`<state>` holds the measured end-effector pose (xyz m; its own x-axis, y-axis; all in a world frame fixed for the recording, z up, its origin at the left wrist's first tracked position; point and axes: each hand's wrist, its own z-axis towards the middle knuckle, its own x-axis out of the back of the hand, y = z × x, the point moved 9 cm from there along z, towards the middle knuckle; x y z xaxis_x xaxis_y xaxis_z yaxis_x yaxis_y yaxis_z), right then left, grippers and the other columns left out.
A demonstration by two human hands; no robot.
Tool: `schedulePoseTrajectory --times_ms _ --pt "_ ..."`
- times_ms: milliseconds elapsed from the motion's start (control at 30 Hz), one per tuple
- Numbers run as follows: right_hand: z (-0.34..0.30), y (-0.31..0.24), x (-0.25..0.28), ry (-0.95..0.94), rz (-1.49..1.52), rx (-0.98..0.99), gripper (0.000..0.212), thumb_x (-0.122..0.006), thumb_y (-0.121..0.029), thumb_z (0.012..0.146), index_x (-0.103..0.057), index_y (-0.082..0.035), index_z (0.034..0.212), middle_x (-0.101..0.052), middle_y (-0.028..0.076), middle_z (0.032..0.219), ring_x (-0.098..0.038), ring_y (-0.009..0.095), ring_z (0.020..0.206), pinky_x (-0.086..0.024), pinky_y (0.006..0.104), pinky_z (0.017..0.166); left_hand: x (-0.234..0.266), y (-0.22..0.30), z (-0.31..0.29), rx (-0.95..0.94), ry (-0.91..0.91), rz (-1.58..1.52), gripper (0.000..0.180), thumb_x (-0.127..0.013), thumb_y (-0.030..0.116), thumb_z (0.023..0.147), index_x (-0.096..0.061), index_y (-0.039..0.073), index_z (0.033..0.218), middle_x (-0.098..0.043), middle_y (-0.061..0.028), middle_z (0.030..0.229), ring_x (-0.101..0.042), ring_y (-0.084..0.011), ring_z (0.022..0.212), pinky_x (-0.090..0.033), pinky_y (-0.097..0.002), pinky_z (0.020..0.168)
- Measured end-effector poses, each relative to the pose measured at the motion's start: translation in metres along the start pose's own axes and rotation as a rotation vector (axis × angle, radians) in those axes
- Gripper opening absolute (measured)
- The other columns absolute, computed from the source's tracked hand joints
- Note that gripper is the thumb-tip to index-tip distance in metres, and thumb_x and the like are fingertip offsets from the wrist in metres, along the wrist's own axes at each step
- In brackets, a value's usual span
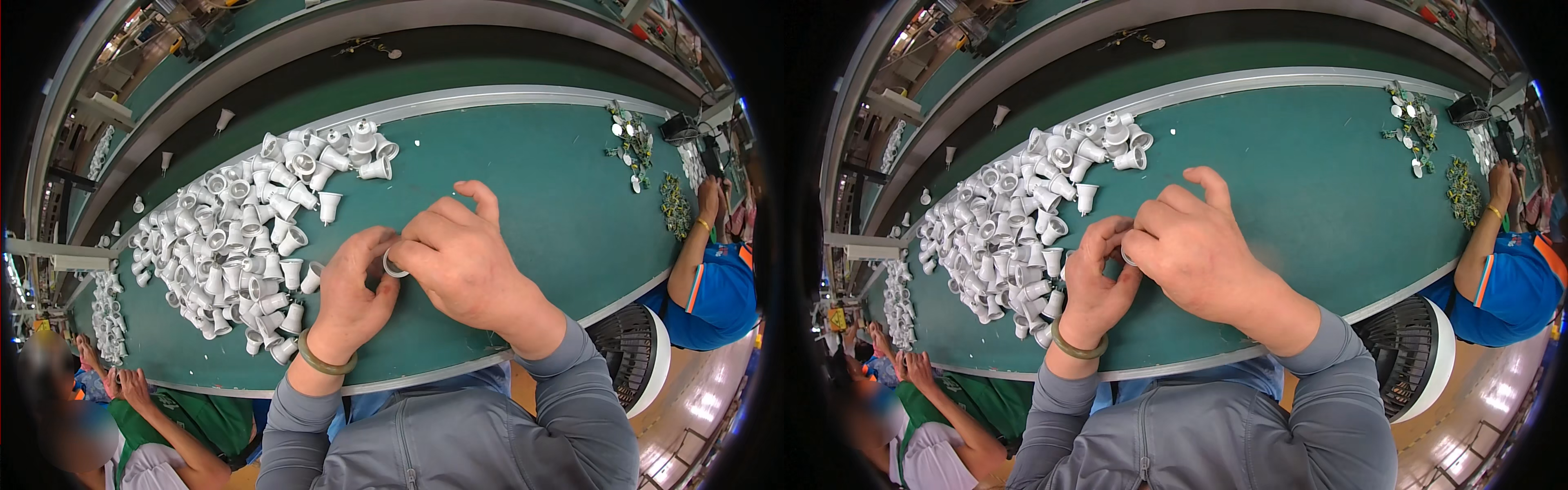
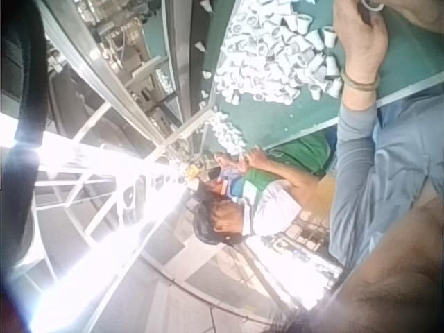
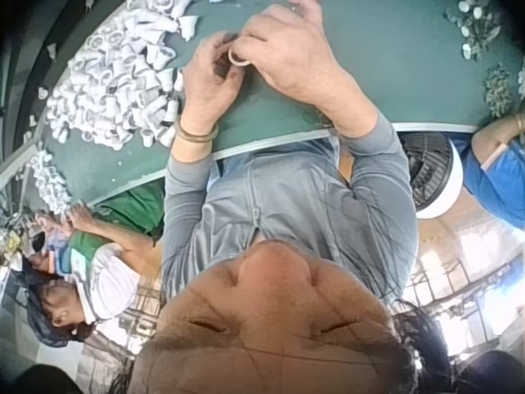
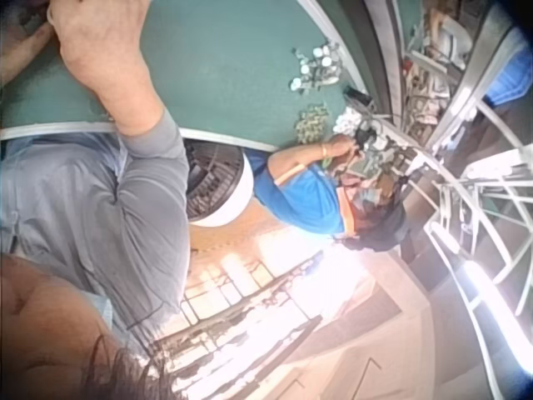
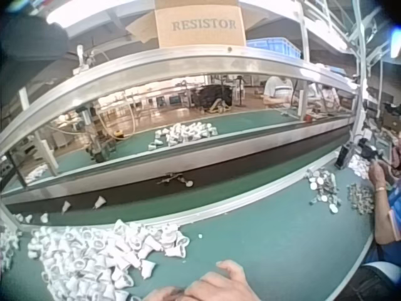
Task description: Assembling small electronic circuit boards and wiring into white plastic housings on a conveyor belt.
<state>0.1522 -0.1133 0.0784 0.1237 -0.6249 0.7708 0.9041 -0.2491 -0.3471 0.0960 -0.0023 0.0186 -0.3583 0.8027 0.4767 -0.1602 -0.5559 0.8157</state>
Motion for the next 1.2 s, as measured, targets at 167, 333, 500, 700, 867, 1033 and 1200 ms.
schedulePoseTrajectory --times_ms 167,333,500,700,867,1033,1200 --pt "-0.001 0.001 -0.002 0.019 0.025 -0.004 0.014 -0.074 -0.004 0.076 -0.070 -0.017 0.081 -0.065 -0.003 0.085 -0.062 0.019 0.085 -0.036 0.0553 0.103 0.000 0.000 0.000 0.033 -0.003 -0.014 0.052 -0.066 -0.013 0.077 -0.059 0.004 0.125 -0.070 -0.0126 0.108 -0.069 -0.0229 0.081 -0.056 -0.0316 0.068" --pt "-0.003 -0.001 -0.007 0.041 0.034 0.015 0.007 -0.071 -0.010 0.076 -0.070 -0.014 0.081 -0.060 0.000 0.081 -0.060 0.021 0.085 -0.037 0.0579 0.104 0.004 -0.005 -0.002 0.056 0.023 -0.043 0.049 -0.066 -0.013 0.079 -0.059 0.004 0.124 -0.070 -0.0120 0.108 -0.069 -0.0213 0.080 -0.056 -0.0308 0.068" --pt "-0.003 0.000 -0.007 0.100 0.048 -0.019 0.010 -0.073 -0.009 0.076 -0.070 -0.016 0.081 -0.063 -0.003 0.083 -0.061 0.019 0.086 -0.036 0.0552 0.103 0.006 -0.004 0.000 0.032 0.063 -0.092 0.047 -0.066 -0.012 0.079 -0.060 0.004 0.123 -0.070 -0.0110 0.107 -0.070 -0.0192 0.079 -0.056 -0.0292 0.067" --pt "-0.003 -0.005 -0.016 0.122 0.037 -0.012 0.014 -0.075 -0.010 0.075 -0.073 -0.018 0.086 -0.064 -0.004 0.088 -0.061 0.018 0.088 -0.036 0.0544 0.101 0.013 -0.010 0.000 0.111 0.067 -0.127 0.040 -0.064 -0.009 0.079 -0.064 0.003 0.117 -0.071 -0.0087 0.099 -0.069 -0.0170 0.074 -0.055 -0.0272 0.063" --pt "0.004 -0.010 -0.010 0.119 0.081 -0.019 0.021 -0.078 -0.013 0.076 -0.076 -0.021 0.095 -0.064 0.001 0.109 -0.060 0.024 0.102 -0.035 0.0557 0.101 0.016 -0.025 -0.004 0.173 0.081 -0.280 0.041 -0.063 -0.011 0.083 -0.062 0.001 0.121 -0.068 -0.0077 0.106 -0.067 -0.0125 0.087 -0.055 -0.0249 0.070" --pt "0.002 -0.002 -0.017 0.017 0.066 -0.028 0.027 -0.081 -0.018 0.079 -0.076 -0.023 0.105 -0.062 0.004 0.119 -0.058 0.027 0.110 -0.033 0.0566 0.102 0.004 -0.030 -0.004 0.205 0.004 -0.577 0.044 -0.063 -0.014 0.088 -0.056 -0.002 0.130 -0.062 -0.0101 0.121 -0.063 -0.0136 0.108 -0.055 -0.0241 0.084" --pt "0.004 -0.009 -0.013 0.027 0.121 0.038 0.028 -0.079 -0.013 0.082 -0.074 -0.020 0.109 -0.067 0.001 0.108 -0.062 0.022 0.099 -0.035 0.0555 0.102 0.032 -0.009 -0.001 -0.067 0.197 -0.557 0.039 -0.057 -0.017 0.087 -0.062 -0.002 0.123 -0.061 -0.0130 0.125 -0.063 -0.0160 0.108 -0.055 -0.0279 0.084"
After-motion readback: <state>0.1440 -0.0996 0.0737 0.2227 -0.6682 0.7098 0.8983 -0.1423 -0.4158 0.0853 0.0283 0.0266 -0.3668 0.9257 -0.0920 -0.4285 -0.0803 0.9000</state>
